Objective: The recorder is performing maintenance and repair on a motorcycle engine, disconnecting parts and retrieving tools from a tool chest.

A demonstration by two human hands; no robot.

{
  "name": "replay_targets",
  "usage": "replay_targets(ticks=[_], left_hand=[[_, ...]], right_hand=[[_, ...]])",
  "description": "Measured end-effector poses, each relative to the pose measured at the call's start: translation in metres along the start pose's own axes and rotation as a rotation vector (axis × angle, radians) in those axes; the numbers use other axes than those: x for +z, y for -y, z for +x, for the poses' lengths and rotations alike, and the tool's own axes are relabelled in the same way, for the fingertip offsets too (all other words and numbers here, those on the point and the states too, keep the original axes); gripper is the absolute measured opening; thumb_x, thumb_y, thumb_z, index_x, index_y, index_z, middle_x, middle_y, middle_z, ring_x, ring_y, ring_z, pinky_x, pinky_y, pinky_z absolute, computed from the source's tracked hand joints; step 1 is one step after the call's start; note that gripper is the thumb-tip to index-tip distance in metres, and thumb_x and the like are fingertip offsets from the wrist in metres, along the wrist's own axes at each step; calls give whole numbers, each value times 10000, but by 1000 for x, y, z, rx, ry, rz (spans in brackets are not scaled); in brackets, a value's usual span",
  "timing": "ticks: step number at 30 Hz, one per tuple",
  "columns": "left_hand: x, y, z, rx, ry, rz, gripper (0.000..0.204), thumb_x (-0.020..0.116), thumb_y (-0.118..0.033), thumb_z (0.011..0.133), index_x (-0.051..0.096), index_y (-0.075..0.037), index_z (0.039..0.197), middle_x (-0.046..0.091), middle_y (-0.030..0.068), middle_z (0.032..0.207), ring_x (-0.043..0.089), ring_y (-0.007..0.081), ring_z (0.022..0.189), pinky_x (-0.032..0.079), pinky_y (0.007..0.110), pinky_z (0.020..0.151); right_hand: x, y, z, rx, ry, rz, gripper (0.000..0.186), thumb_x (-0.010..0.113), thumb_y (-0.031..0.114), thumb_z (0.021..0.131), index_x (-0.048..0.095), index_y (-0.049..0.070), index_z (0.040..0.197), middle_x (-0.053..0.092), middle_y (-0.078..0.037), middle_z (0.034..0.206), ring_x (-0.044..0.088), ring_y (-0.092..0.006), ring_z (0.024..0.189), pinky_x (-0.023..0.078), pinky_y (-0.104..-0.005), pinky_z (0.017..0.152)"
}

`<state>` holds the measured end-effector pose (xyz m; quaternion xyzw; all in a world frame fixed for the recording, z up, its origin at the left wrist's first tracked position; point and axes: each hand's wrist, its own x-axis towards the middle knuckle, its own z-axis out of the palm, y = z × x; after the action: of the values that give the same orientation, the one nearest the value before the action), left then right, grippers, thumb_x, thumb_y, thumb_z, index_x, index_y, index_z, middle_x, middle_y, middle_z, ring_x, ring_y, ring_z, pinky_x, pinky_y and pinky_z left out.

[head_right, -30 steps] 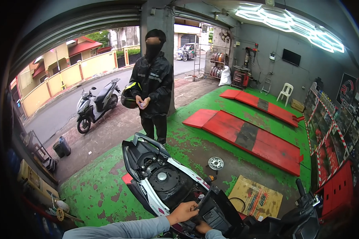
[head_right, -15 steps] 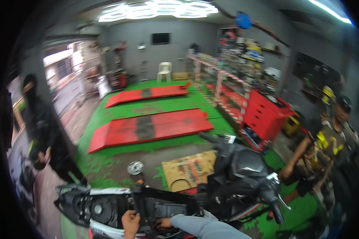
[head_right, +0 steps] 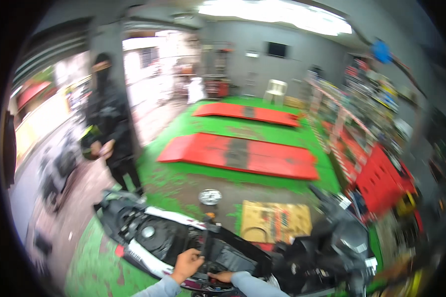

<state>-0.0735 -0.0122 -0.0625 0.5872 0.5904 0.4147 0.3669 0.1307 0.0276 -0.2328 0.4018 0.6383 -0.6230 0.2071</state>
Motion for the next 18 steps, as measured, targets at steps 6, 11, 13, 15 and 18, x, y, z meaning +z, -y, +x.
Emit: replay_targets(ticks=[6, 11, 13, 15, 18], left_hand=[[-4, -18, -6, 25, 10, -24, 259, 724, -201, 872, 654, -9, 1032, 605, 133, 697, 576, 240, 603, 475, 376, 603], [-10, -18, -13, -39, -1, -69, 261, 711, -178, 890, 645, 1, 1068, 544, 84, 655, 512, 174, 586, 442, 349, 588], [-7, -20, -11, -12, -2, -91, 254, 706, -173, 902, 634, 10, 1061, 492, 57, 620, 462, 140, 572, 411, 337, 573], [-8, -17, -10, -13, -4, -87, 254, 706, -175, 903, 635, 9, 1063, 495, 57, 624, 463, 139, 576, 411, 337, 574], [-8, -23, -8, -27, 24, -60, 278, 708, -173, 887, 643, 10, 1085, 539, 87, 654, 519, 178, 594, 438, 352, 593]], right_hand=[[8, -13, -30, -166, -77, 202, 558, 560, 494, 988, 601, -11, 1222, 615, -168, 1256, 554, -279, 1197, 404, -384, 1050], [7, 2, -37, -86, -174, 15, 611, 572, 390, 980, 502, -50, 1397, 564, -232, 1392, 517, -331, 1316, 380, -385, 1095], [4, -10, -21, -88, -258, -197, 600, 536, 328, 985, 470, -49, 1448, 527, -260, 1441, 494, -350, 1359, 381, -403, 1109], [5, -14, -4, -98, -273, -108, 564, 524, 268, 972, 484, -50, 1437, 542, -265, 1419, 508, -357, 1340, 393, -405, 1102], [8, -52, 37, -94, -285, 71, 527, 505, 155, 939, 489, -44, 1427, 586, -263, 1347, 573, -367, 1250, 451, -422, 1042]])
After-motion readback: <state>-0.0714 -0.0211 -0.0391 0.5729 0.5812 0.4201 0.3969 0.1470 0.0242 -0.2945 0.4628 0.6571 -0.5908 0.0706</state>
